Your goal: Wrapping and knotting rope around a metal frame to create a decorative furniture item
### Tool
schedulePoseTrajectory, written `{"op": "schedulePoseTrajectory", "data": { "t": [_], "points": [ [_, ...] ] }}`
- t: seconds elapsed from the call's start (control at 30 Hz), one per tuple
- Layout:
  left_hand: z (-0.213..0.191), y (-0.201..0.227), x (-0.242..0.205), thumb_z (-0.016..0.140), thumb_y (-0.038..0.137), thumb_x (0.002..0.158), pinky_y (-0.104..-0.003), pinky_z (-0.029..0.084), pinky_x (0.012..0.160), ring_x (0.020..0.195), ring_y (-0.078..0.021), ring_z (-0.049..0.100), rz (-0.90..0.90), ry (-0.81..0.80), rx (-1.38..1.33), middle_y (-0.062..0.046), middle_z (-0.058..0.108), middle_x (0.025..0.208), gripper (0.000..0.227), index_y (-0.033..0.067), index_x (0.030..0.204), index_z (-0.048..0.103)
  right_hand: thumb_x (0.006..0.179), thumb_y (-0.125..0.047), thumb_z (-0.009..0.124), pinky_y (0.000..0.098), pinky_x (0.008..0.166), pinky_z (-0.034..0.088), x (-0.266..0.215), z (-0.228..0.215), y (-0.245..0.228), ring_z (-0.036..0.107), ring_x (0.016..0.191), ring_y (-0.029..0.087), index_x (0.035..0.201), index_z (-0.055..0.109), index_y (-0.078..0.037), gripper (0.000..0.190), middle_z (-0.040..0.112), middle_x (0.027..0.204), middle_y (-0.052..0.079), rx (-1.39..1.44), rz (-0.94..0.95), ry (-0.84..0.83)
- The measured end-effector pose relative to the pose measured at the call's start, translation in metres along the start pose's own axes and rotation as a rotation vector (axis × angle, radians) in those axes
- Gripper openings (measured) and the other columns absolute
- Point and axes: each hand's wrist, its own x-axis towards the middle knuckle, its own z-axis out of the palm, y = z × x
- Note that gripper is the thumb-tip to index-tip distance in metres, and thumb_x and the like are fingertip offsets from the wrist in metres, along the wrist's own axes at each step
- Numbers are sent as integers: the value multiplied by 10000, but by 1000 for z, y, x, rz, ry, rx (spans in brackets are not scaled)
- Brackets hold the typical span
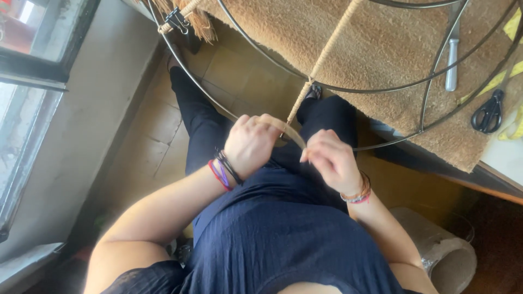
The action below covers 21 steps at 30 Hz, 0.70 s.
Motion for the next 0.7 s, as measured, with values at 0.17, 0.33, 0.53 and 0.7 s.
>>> {"op": "schedulePoseTrajectory", "data": {
  "t": [0.17, 0.33, 0.53, 0.7],
  "points": [
    [-34, -23, 18, 629, 334, 991, -343, 513, 654, 686, -263, 686, -88, -139, -247, -1, 649, 723, 240, 177, 810, 629, 1040, -78, 560, 465, 741, 551, 7, 32, 61, 698, 818, 356, 1027, 706, -25, 156, 690, 843, 133, -112, 168, 76],
    [-30, -68, 51, 686, 357, 994, -400, 576, 701, 738, -285, 740, -235, -407, -231, -18, 723, 731, 277, 162, 802, 727, 982, -215, 672, 461, 643, 575, -6, 41, 88, 688, 634, 321, 1133, 696, -186, 156, 624, 592, 37, -344, 316, -38],
    [73, -84, 89, 613, 602, 894, -323, 600, 814, 795, -97, 755, -161, -797, -199, 264, 705, 692, 243, 419, 828, 759, 999, -169, 642, 488, 561, 545, 16, 37, 56, 710, 690, 383, 1246, 662, -94, 259, 689, 649, 127, -212, 319, 22],
    [126, -91, 89, 660, 626, 852, -390, 622, 806, 810, -256, 761, -70, -883, -229, 129, 752, 762, 263, 433, 709, 765, 1010, -172, 645, 467, 753, 565, 17, 43, 56, 683, 941, 368, 1033, 699, -130, 72, 653, 981, 95, -510, 193, 8]
  ]
}}
